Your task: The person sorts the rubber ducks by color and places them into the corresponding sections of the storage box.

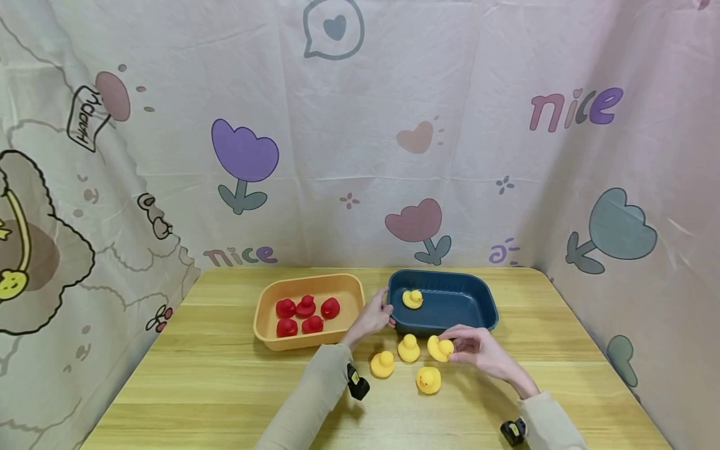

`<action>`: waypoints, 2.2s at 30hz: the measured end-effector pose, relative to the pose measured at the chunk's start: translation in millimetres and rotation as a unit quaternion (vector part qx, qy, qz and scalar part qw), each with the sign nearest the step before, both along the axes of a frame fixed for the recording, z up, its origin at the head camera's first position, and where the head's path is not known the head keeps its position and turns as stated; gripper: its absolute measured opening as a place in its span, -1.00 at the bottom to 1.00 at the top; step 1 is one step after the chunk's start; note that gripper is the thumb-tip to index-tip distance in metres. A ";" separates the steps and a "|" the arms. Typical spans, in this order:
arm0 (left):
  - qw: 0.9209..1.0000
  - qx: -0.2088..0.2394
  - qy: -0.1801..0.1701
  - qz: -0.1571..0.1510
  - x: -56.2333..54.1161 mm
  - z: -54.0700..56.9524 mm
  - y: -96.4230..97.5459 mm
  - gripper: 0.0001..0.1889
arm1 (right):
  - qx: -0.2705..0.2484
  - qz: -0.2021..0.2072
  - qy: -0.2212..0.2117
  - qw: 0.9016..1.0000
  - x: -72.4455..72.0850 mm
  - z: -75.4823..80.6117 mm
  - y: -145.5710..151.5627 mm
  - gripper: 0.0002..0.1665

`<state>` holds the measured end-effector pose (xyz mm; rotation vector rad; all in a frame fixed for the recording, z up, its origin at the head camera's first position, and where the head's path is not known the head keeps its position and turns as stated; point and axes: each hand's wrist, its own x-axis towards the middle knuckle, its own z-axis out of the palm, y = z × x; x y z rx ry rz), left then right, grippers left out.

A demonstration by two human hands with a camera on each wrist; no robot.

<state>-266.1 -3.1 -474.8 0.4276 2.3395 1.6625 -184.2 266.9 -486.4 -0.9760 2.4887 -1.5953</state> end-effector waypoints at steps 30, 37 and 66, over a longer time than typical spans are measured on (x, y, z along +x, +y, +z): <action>1.000 -0.003 -0.005 0.000 -0.3 0.5 -0.2 -0.39 | 0.026 -0.041 0.010 0.999 -47.1 37.6 -19.1 -0.62; 1.000 -0.007 -0.007 -0.001 -0.7 0.1 -0.2 -0.41 | 0.048 -0.062 -0.019 0.997 -59.4 34.2 -23.7 -0.60; 1.000 0.002 0.006 -0.004 0.5 -0.7 1.0 -0.41 | 0.112 -0.060 -0.063 0.990 -94.1 22.8 -36.5 -0.63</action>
